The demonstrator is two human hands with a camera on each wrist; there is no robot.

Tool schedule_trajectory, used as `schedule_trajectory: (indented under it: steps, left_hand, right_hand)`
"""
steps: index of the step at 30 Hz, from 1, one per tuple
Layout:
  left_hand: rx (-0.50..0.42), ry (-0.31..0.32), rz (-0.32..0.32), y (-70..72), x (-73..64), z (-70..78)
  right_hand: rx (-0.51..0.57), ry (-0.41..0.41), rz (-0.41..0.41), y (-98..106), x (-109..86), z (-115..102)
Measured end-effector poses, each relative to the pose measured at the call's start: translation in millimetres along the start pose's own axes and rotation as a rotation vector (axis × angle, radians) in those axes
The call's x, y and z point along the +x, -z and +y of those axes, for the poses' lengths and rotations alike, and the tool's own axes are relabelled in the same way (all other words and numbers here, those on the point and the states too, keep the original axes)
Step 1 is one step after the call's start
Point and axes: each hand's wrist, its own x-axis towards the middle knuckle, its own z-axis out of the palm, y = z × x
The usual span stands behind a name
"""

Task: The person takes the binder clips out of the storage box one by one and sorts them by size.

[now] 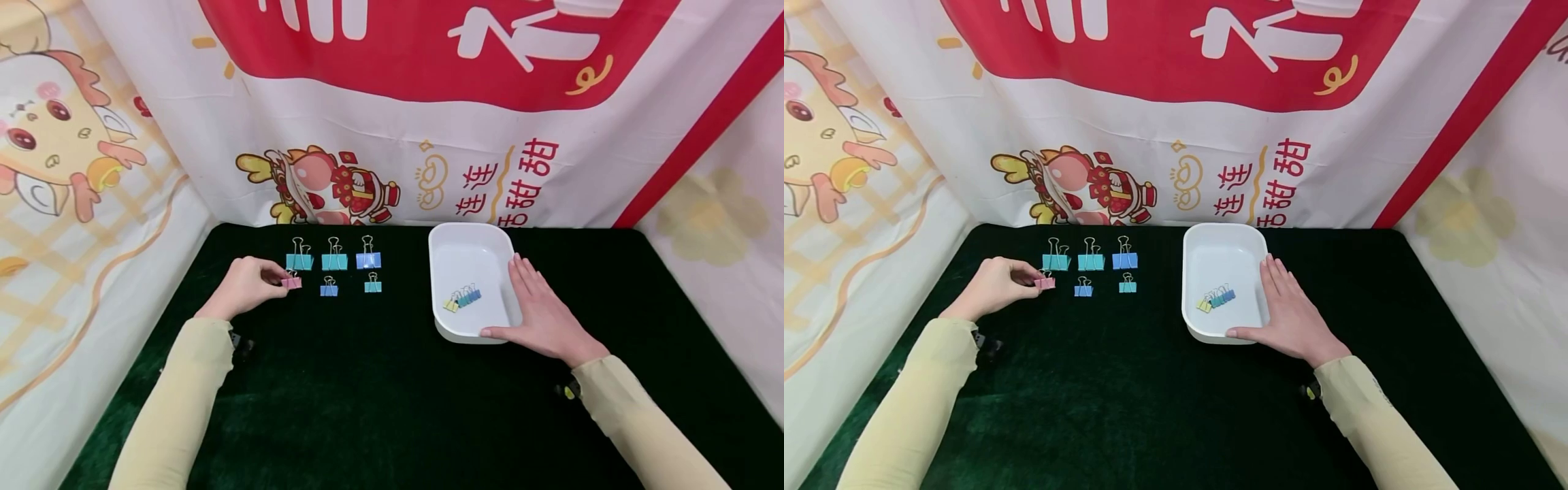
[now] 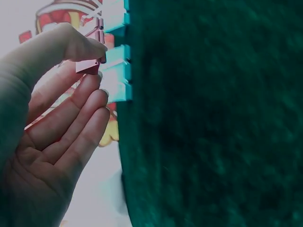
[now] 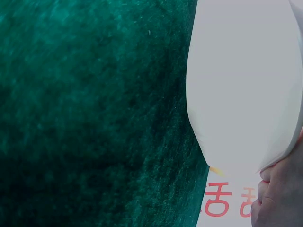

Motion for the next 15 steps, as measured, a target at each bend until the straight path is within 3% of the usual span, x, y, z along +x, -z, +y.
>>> schedule_trajectory:
  steps: [7, 15]
  left_hand:
    - [0.022, 0.035, -0.074, -1.4, 2.0, -12.7]
    - [0.022, 0.028, -0.095, -1.9, 4.4, -19.7]
  right_hand:
    - [-0.005, 0.0, -0.001, -1.0, -1.0, -0.2]
    - [-0.014, 0.002, 0.002, -0.6, -0.1, 0.9]
